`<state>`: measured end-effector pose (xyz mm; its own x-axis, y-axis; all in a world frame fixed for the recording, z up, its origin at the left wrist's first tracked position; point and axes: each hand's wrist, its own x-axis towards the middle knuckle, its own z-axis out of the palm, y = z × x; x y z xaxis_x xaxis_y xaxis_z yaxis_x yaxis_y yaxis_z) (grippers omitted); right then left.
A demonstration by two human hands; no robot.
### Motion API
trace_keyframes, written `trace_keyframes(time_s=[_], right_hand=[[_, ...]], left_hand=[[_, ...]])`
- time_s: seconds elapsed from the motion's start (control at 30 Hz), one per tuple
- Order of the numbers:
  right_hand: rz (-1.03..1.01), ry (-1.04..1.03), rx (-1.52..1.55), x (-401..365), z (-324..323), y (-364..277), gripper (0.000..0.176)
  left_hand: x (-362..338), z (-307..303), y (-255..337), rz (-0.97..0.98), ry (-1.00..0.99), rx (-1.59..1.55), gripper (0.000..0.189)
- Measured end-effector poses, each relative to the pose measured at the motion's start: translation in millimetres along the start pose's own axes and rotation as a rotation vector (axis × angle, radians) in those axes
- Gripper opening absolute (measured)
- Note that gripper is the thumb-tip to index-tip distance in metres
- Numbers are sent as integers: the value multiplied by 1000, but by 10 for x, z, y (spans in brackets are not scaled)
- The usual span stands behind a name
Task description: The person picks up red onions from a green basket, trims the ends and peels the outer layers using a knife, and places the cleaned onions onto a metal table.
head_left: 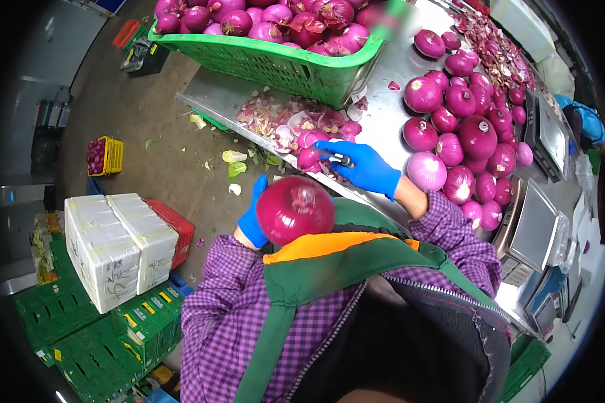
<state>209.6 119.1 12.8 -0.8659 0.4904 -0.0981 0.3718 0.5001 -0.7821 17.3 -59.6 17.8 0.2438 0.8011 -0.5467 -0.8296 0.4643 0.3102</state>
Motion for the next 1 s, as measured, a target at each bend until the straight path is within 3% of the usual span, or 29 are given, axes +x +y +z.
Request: trace_keyframes(time_s=[0.03,0.07,0.13,0.17,0.2,0.23,0.27,0.3,0.33,0.37,0.4,0.43,0.47,0.5,0.53,0.6,0.63,0.67,0.73,0.77,0.87,1.0], right_hand=[[-62,-15,397,-39,-22,-92,57],[-123,-27,793,-77,-62,-196,62],[-164,-37,868,-161,-108,-336,69],[-190,-34,809,-174,-107,-341,69],[-215,-24,748,-187,-110,-343,68],[-243,34,1004,-153,95,-263,61],[-242,33,1002,-159,217,-116,61],[-121,-129,1367,-152,200,-144,56],[15,-306,1724,-155,189,-189,52],[472,-86,1899,-130,311,-334,50],[469,-93,1898,-102,314,-333,50],[396,-242,1881,-68,308,-323,48],[328,-391,1858,-57,310,-317,46],[329,-397,1857,-62,290,-289,46],[362,-333,1558,-82,240,-232,43],[400,-203,963,-104,144,-208,40],[103,65,672,-157,140,-275,50],[107,59,673,-229,98,-357,50],[-60,206,122,-364,57,-471,70],[-174,221,10,-398,82,-469,78],[-86,47,-10,-418,-15,-600,80],[-158,61,-55,-416,65,-511,81]], left_hand=[[75,-22,84,-115,-121,-547,91],[125,-11,120,-111,-122,-552,91],[115,181,199,-38,-147,-178,89],[37,307,222,35,-235,-55,65],[-29,346,271,31,-239,-51,65],[-130,333,349,18,-162,359,60],[-223,291,427,7,-76,765,59],[-292,237,517,-80,29,838,80],[-285,210,490,-79,33,835,80],[-260,171,433,200,6,903,92],[-220,169,390,483,-23,965,104],[-252,430,330,493,-11,848,120],[-208,399,203,493,-5,846,120],[-149,371,97,595,8,640,115],[-110,351,41,694,20,430,110],[-130,302,20,669,-6,403,111],[-160,267,-27,639,-2,371,108],[-179,235,-68,608,0,341,104],[-195,173,-147,605,19,313,102],[-202,141,-189,603,33,287,99],[-251,10,-278,465,2,83,98],[-310,138,-265,437,-40,227,104]])
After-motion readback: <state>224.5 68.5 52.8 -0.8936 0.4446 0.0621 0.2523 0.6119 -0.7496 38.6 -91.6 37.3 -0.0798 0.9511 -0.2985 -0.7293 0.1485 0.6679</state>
